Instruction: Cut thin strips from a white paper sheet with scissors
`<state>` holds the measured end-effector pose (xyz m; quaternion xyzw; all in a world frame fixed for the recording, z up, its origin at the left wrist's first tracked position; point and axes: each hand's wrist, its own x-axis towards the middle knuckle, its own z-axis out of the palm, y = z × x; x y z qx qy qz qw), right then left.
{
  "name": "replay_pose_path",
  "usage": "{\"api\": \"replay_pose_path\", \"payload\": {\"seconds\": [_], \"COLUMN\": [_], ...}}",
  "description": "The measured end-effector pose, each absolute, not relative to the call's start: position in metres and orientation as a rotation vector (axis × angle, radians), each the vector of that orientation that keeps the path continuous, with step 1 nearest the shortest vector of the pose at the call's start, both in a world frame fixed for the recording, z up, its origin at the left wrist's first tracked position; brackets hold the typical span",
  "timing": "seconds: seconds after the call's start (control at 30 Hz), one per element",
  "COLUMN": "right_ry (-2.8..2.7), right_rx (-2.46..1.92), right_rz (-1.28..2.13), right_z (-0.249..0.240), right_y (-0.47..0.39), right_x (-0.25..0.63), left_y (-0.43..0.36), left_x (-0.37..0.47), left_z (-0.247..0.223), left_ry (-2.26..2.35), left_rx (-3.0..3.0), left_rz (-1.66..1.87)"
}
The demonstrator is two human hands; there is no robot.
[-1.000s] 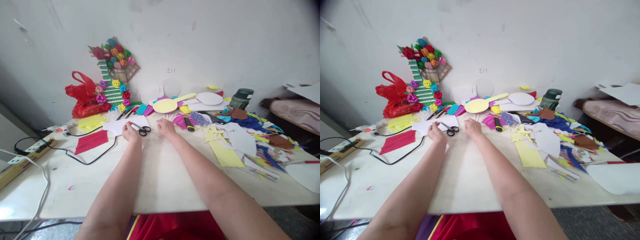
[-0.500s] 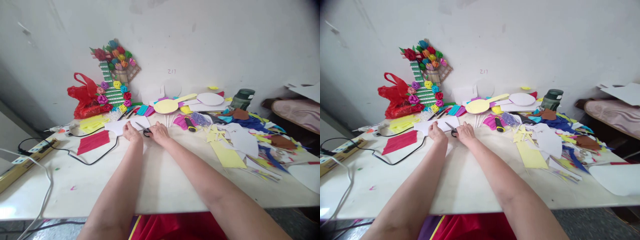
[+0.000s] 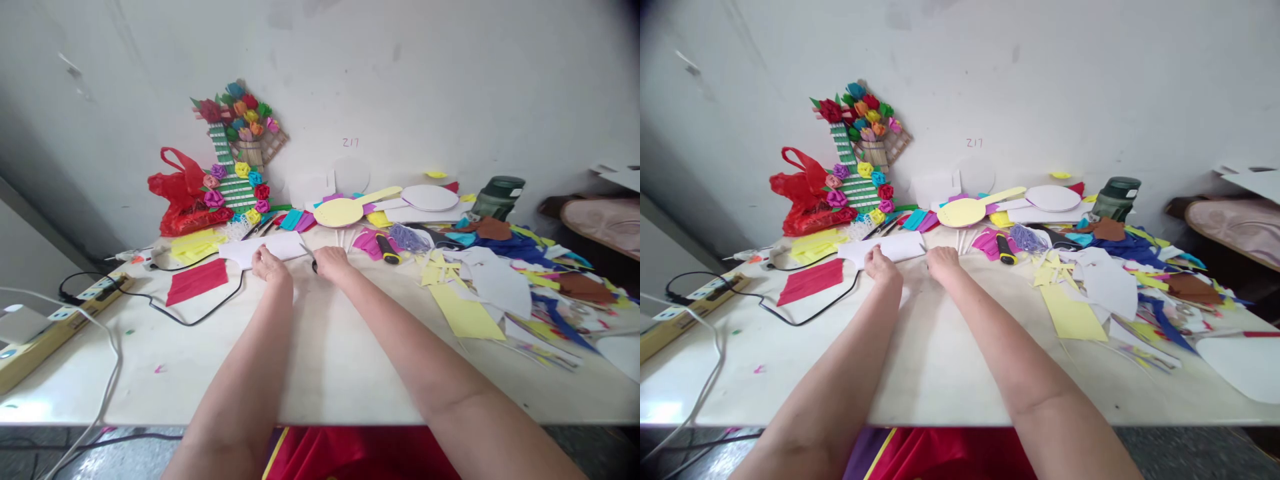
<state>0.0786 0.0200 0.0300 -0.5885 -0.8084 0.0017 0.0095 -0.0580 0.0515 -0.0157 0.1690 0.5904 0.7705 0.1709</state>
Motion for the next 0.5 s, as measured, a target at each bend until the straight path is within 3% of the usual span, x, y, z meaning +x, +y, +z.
{"api": "replay_pose_path", "payload": {"seconds": [0.33,0.5], "right_ry": [-2.350,-2.439], "right_rx": [-1.893,-1.879], "right_rz": [0.008,-0.024], "right_z": [0.023,0.025], "right_y": [0.026,0.027], "right_x": [0.096,0.094], "left_y": [0.049,0.047], "left_x": [-0.057,-0.059], "left_z": [-0.014,-0.009], "left_ry": [1.611,1.478], "left_rx": [0.644,0.450], "left_rz": [2.300,2.362]}}
